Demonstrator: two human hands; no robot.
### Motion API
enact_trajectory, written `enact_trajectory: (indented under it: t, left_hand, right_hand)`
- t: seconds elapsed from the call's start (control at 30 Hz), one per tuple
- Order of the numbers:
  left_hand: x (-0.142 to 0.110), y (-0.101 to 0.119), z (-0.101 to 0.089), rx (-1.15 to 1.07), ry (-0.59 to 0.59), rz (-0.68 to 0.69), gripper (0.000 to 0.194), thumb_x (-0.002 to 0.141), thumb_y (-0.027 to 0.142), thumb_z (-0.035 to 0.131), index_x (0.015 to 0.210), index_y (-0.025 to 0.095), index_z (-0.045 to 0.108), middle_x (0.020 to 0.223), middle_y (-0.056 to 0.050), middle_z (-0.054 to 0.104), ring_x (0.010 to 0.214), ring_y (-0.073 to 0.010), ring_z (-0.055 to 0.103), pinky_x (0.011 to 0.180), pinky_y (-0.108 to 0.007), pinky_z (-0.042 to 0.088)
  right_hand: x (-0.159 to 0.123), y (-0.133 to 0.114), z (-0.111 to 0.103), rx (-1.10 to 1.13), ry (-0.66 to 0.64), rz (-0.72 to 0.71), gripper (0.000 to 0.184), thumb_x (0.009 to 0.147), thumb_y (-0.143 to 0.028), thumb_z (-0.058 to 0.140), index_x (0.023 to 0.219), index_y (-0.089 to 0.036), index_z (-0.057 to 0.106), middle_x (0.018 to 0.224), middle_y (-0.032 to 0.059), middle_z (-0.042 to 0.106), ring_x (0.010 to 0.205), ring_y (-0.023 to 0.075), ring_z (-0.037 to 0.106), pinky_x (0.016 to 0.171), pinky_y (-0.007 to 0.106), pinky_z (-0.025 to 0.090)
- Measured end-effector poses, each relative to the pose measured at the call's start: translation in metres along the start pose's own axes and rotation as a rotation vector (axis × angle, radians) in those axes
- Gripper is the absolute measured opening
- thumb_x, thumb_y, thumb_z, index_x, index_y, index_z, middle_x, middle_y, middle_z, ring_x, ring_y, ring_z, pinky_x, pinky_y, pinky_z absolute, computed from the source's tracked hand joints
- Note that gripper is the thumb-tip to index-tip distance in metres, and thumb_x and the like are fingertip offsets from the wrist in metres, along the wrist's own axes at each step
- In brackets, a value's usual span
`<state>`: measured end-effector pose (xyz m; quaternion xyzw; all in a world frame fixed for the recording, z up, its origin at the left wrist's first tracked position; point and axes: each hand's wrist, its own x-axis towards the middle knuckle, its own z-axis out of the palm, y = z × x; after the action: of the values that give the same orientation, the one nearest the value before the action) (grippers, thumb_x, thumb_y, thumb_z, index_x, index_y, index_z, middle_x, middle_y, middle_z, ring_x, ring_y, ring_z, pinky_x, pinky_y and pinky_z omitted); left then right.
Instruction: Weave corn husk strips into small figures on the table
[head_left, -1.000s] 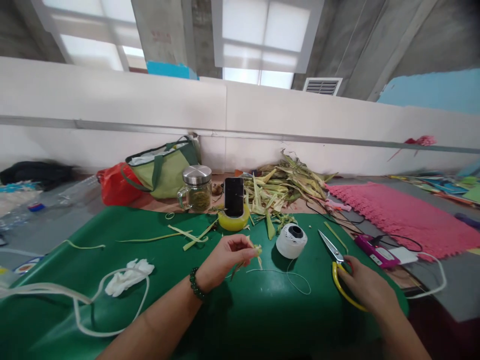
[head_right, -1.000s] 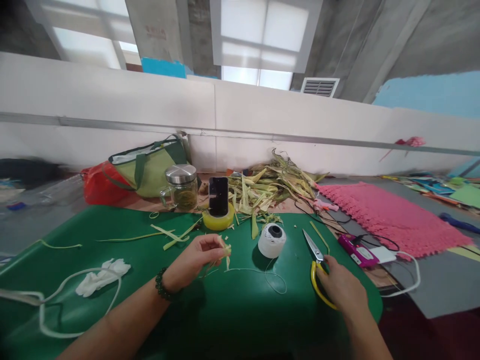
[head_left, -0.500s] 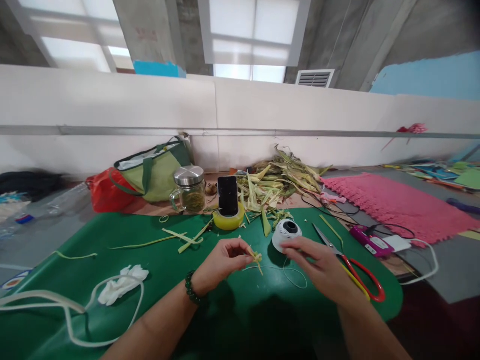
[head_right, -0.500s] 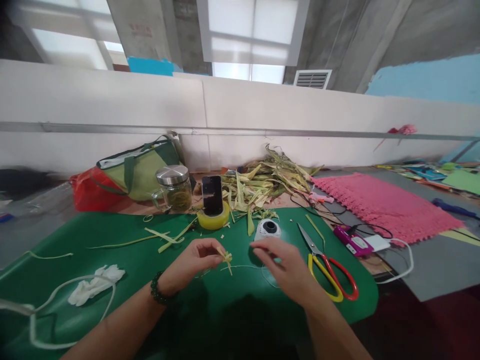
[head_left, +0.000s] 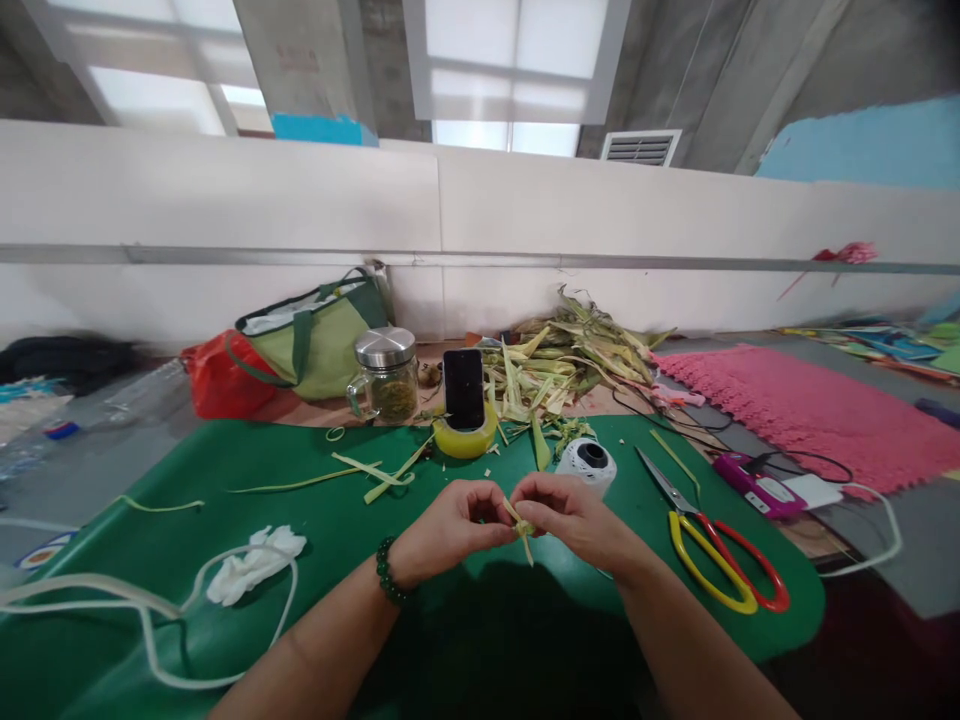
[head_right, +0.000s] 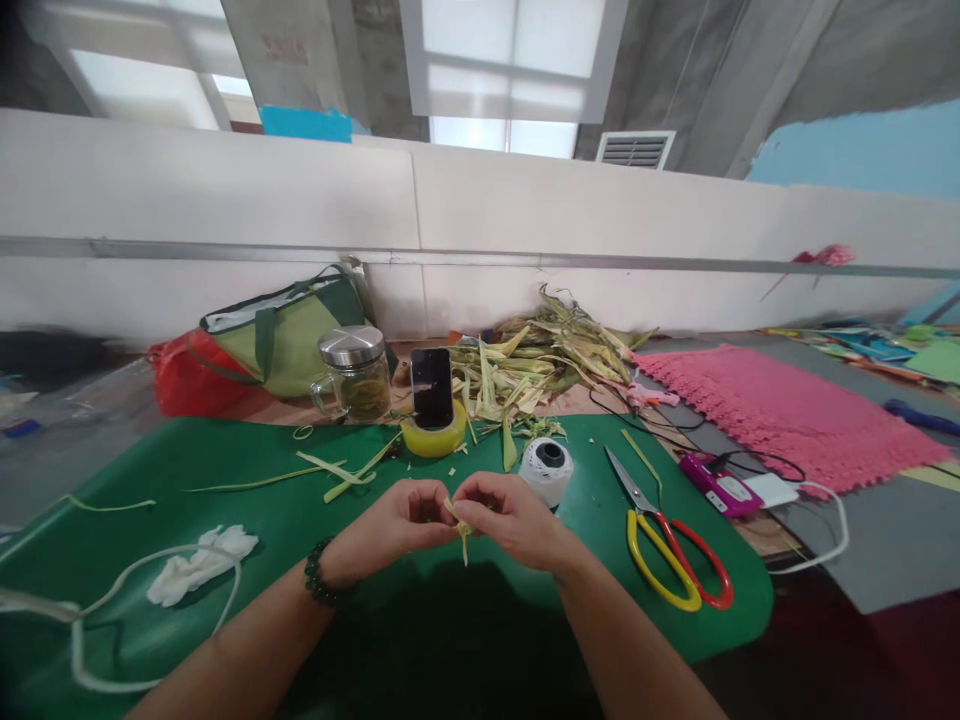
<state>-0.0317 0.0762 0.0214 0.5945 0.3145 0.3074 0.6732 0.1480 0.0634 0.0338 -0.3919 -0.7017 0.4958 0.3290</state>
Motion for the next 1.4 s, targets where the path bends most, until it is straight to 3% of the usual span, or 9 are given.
enact_trajectory:
  t: [0.1, 0.2, 0.3, 0.47, 0.83, 1.1, 1.4]
  left_hand:
    - [0.000, 0.001, 0.000, 0.049, 0.017, 0.022, 0.030, 0.062, 0.035, 0.077, 0.065, 0.013, 0.056, 0.063, 0.002, 0.054, 0.058, -0.0079, 0.045, 0.056, -0.021, 0.035]
    - [0.000, 0.001, 0.000, 0.075, -0.009, 0.040, 0.029, 0.063, 0.035, 0.075, 0.067, 0.013, 0.057, 0.065, 0.000, 0.055, 0.061, -0.0096, 0.046, 0.060, -0.023, 0.037]
    - [0.000, 0.001, 0.001, 0.140, 0.010, 0.060, 0.027, 0.065, 0.035, 0.073, 0.068, 0.012, 0.058, 0.064, 0.001, 0.053, 0.061, -0.0099, 0.045, 0.059, -0.023, 0.035]
    - [0.000, 0.001, 0.002, 0.189, 0.100, 0.098, 0.026, 0.067, 0.033, 0.072, 0.075, 0.013, 0.059, 0.072, -0.001, 0.056, 0.067, -0.0117, 0.048, 0.062, -0.024, 0.039]
    - [-0.001, 0.004, 0.004, 0.078, 0.158, 0.076, 0.032, 0.069, 0.042, 0.070, 0.074, 0.014, 0.056, 0.067, 0.001, 0.053, 0.060, -0.0095, 0.047, 0.055, -0.021, 0.041]
    - [-0.001, 0.006, 0.008, 0.047, 0.180, 0.060, 0.036, 0.068, 0.046, 0.069, 0.073, 0.015, 0.052, 0.065, 0.003, 0.050, 0.055, -0.0083, 0.047, 0.052, -0.022, 0.044]
    - [-0.001, 0.005, 0.007, 0.027, 0.185, 0.052, 0.035, 0.068, 0.045, 0.069, 0.072, 0.015, 0.051, 0.063, 0.004, 0.049, 0.055, -0.0080, 0.048, 0.053, -0.022, 0.045]
  right_hand:
    - [0.003, 0.001, 0.000, 0.015, 0.065, -0.011, 0.022, 0.078, -0.036, 0.061, 0.083, -0.015, 0.060, 0.072, -0.0005, 0.055, 0.065, 0.0098, 0.047, 0.057, 0.021, 0.039]
    - [0.006, 0.001, -0.002, 0.091, 0.014, -0.001, 0.025, 0.076, -0.036, 0.064, 0.090, -0.015, 0.060, 0.073, -0.0007, 0.057, 0.064, 0.0096, 0.049, 0.058, 0.021, 0.039]
    - [0.008, 0.002, -0.003, 0.153, -0.035, 0.025, 0.025, 0.074, -0.039, 0.066, 0.079, -0.014, 0.061, 0.070, -0.0002, 0.057, 0.062, 0.0091, 0.049, 0.057, 0.022, 0.039]
    - [0.012, 0.008, -0.002, 0.200, 0.031, 0.028, 0.029, 0.069, -0.040, 0.070, 0.076, -0.014, 0.061, 0.069, -0.0007, 0.058, 0.061, 0.0089, 0.050, 0.059, 0.022, 0.040]
    - [0.016, 0.010, 0.000, 0.097, 0.142, 0.010, 0.028, 0.065, -0.039, 0.072, 0.064, -0.015, 0.058, 0.057, -0.0035, 0.050, 0.053, 0.0073, 0.040, 0.050, 0.020, 0.033]
    - [0.015, 0.015, -0.001, 0.032, 0.074, -0.013, 0.032, 0.074, -0.045, 0.063, 0.067, -0.014, 0.057, 0.057, -0.0036, 0.047, 0.053, 0.0072, 0.036, 0.048, 0.020, 0.028]
    - [0.012, 0.012, 0.000, -0.130, 0.104, -0.129, 0.032, 0.084, -0.044, 0.052, 0.071, -0.016, 0.055, 0.066, -0.0010, 0.050, 0.060, 0.0099, 0.042, 0.054, 0.021, 0.034]
